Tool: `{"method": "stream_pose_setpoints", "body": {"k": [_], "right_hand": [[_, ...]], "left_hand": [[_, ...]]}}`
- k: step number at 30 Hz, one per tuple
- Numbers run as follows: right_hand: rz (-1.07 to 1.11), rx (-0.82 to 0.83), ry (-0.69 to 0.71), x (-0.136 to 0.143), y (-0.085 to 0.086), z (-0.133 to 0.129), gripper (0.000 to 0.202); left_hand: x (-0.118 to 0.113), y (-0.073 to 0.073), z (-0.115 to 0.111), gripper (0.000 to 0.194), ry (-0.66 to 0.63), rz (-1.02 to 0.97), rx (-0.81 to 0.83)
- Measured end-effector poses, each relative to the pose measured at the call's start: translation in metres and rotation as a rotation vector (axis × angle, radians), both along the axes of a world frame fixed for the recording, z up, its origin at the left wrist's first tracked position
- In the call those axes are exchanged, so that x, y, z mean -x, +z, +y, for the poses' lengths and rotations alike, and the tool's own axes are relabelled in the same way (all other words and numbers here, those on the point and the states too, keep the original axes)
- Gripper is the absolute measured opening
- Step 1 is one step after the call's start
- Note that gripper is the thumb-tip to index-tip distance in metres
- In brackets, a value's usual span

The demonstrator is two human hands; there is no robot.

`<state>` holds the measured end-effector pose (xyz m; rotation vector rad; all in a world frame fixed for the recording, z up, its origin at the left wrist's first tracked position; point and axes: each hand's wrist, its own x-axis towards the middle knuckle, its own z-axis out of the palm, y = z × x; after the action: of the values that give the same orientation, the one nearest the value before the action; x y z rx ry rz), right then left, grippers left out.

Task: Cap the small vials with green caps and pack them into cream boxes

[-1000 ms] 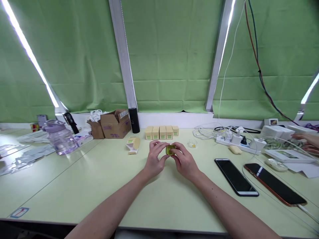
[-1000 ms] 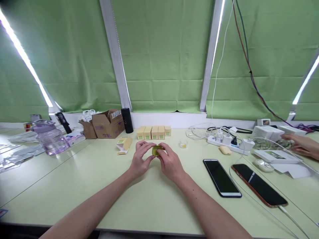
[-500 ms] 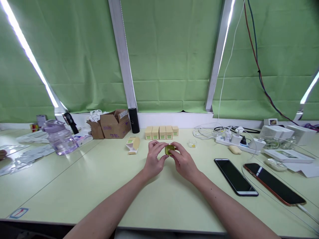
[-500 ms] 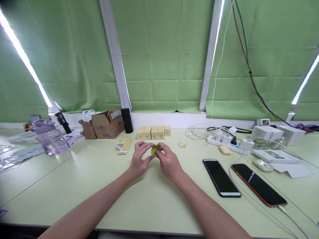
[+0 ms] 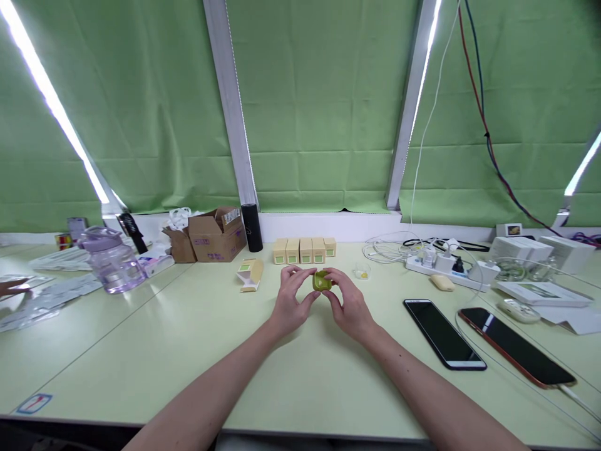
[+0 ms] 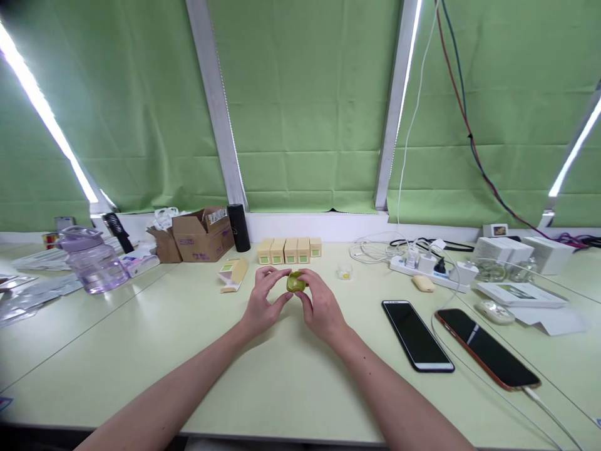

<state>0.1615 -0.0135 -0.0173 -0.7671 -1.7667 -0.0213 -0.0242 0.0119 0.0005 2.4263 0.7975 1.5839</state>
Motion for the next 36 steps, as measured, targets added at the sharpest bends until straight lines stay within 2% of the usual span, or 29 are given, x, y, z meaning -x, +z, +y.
{"method": "stream_pose_setpoints", "body": {"k": [6, 11, 15, 22, 30, 36], "right_hand": [[0.198, 0.152, 0.044, 0.0035, 0.002, 0.001, 0.02], [0.312, 0.353, 0.067, 0.0027, 0.0024, 0.0026, 0.027], [0.339, 0.445, 0.062, 0.0013, 0.0008, 0.0036, 0.034], [0.377, 0.523, 0.081, 0.0024, 0.0029, 0.0019, 0.047], [0.386, 0.602, 0.072, 0.0025, 0.003, 0.0005, 0.051], [0.384, 0.612, 0.069, 0.0018, 0.0053, -0.0001, 0.053]], "left_hand": [[0.0018, -0.0017, -0.0001, 0.038, -0.017, -0.002, 0.052], [0.0011, -0.0048, 0.001, 0.042, -0.011, 0.03, 0.06], [0.0009, -0.0055, 0.0012, 0.046, -0.001, 0.072, 0.057], [-0.0007, -0.0068, 0.0014, 0.055, 0.032, 0.098, 0.085], [-0.0018, -0.0068, 0.0014, 0.059, 0.071, 0.126, 0.044], [-0.0035, -0.0033, -0.0016, 0.054, 0.003, 0.186, 0.06]]}}
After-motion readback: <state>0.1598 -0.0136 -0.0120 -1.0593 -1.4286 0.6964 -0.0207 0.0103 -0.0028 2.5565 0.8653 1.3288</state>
